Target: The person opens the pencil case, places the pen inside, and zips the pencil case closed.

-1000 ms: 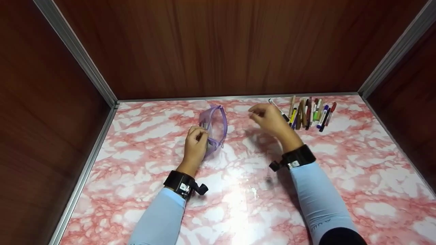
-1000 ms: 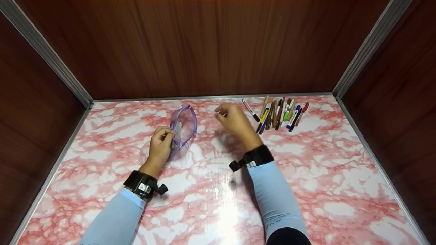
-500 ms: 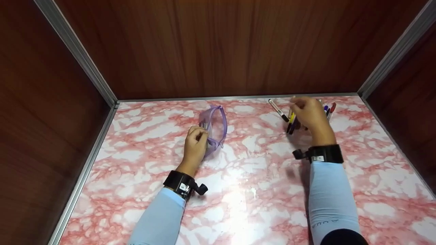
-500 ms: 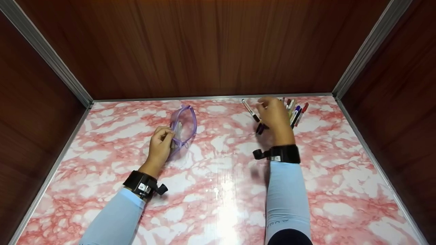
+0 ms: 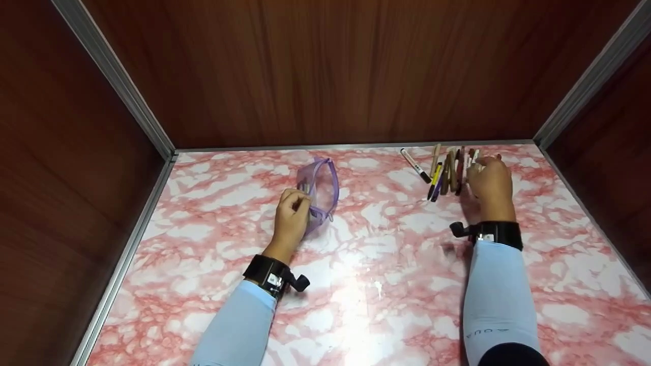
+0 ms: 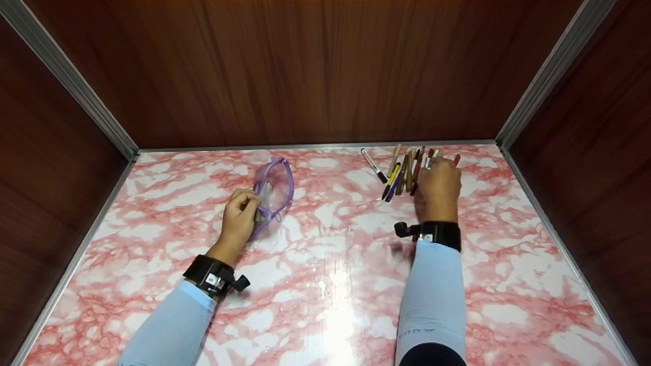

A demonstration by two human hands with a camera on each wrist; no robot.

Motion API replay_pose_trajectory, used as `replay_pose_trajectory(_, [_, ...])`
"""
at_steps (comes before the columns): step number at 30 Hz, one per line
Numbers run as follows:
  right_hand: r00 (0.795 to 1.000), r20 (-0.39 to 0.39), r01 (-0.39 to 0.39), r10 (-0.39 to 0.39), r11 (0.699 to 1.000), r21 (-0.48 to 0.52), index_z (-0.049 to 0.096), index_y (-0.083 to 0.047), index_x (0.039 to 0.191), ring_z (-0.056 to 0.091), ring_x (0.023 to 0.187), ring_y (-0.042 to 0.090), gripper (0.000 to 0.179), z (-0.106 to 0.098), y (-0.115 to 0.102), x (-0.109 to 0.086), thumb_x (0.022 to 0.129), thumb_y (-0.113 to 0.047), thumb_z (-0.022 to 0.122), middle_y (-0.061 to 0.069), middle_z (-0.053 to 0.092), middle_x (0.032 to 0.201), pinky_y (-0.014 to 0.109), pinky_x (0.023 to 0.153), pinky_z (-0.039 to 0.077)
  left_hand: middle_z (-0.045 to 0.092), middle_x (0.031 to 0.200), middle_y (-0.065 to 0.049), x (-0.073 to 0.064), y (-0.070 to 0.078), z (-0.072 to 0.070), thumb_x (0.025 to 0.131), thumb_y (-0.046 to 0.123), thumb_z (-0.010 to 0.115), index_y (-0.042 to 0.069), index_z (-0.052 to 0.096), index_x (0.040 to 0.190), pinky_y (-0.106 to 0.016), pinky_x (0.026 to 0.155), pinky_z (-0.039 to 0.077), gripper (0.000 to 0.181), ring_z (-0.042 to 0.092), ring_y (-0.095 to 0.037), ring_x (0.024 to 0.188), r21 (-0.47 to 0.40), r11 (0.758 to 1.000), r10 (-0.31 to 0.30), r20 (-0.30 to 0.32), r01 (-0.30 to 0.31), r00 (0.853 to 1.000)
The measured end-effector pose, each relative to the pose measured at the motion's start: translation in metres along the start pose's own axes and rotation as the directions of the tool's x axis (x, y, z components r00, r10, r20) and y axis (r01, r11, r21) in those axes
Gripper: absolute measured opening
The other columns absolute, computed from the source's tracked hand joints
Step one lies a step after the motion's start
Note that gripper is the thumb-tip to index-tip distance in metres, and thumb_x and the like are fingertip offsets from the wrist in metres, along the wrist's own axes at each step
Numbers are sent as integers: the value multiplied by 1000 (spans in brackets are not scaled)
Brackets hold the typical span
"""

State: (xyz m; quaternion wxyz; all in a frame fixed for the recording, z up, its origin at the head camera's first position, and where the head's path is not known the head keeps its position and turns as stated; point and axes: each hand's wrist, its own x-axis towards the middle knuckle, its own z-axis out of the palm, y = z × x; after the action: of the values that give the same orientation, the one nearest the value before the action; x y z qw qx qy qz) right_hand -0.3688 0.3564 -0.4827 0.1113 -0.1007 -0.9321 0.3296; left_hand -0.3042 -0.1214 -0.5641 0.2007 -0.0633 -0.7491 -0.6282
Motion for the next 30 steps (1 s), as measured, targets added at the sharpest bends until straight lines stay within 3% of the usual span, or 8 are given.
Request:
replay_pose_trajectory(10, [996,17,-84,85,995,-49,59,6,157,53,139,66,51,10,22,-1,115,-18,46,40,61,154,75,121,43,67,111,-15,0,0,-1,103,1,70,-5,76,91,-21,90,48,14,58,-17,101,2,1000,2,-10,-2,1000])
replay_pose_trajectory(21, [979,13,-201,202,978,-46,47,-1,170,52,149,61,60,1,26,1,112,-16,42,37,55,163,71,126,42,67,113,-15,-1,-1,-1,102,0,69,-3,77,92,-22,94,50,13,61,-17,105,-5,1000,-6,-8,6,1000])
replay_pose_trajectory(26, [960,27,-277,278,959,-57,39,-2,174,51,151,58,68,-2,31,2,107,-10,45,37,52,166,68,127,43,67,112,-14,-2,0,0,103,0,68,-3,77,92,-21,92,50,14,60,-16,104,-8,1000,-2,-4,2,1000])
replay_pose_trajectory(30, [954,8,-299,300,952,-58,48,3,168,53,151,55,68,-3,37,1,101,-6,55,36,57,162,64,127,44,67,112,-12,-2,0,0,104,3,69,-4,77,92,-21,90,48,16,58,-15,102,3,1000,-6,2,6,1000])
